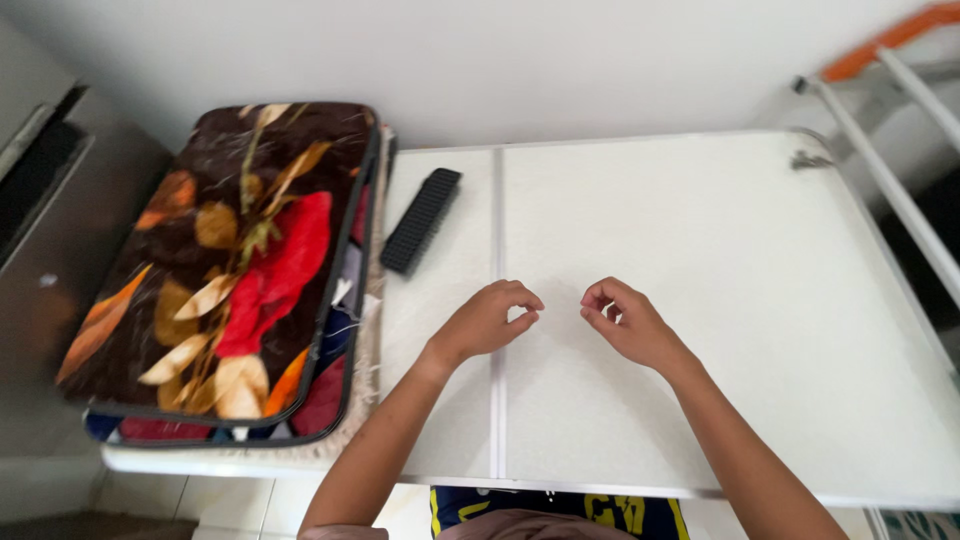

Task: The person folds a patterned towel and hangs it on a drying rack. They then use a black brush to repeatedly clean the surface of a floral-patterned rug placed on a white table.

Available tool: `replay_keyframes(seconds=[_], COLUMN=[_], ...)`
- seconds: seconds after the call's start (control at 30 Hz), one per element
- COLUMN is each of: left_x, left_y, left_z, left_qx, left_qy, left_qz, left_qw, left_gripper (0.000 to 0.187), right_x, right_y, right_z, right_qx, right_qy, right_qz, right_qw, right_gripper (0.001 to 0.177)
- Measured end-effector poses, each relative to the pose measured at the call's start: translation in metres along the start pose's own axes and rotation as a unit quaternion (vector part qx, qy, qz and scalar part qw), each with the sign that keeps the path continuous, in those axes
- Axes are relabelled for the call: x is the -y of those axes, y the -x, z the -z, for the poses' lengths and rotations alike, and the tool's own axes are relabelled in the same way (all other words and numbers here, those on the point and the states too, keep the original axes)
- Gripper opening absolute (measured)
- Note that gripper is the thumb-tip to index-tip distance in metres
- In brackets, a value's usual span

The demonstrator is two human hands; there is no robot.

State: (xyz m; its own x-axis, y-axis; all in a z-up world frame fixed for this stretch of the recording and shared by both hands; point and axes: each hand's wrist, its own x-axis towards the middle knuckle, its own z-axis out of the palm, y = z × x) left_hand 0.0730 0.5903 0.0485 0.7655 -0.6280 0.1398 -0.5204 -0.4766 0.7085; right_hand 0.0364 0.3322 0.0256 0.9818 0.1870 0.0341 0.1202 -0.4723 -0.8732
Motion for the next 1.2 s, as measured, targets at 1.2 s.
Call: replay_keyframes(seconds=[1.2], left_x=[0.167], left_y=[0.294], left_z=[0.147], left_qx=[-0.614], left_qy=[-0.243], left_qz=[0.385], left_qw=[0.645], left_gripper=[0.050], right_x=[0.161], right_y=[-0.246], right_z=[-0.335], right_qx=[0.283], right_qy=[-0.441], right_qz=[-0.200], right_qw=[0.828], right_gripper=[0.031])
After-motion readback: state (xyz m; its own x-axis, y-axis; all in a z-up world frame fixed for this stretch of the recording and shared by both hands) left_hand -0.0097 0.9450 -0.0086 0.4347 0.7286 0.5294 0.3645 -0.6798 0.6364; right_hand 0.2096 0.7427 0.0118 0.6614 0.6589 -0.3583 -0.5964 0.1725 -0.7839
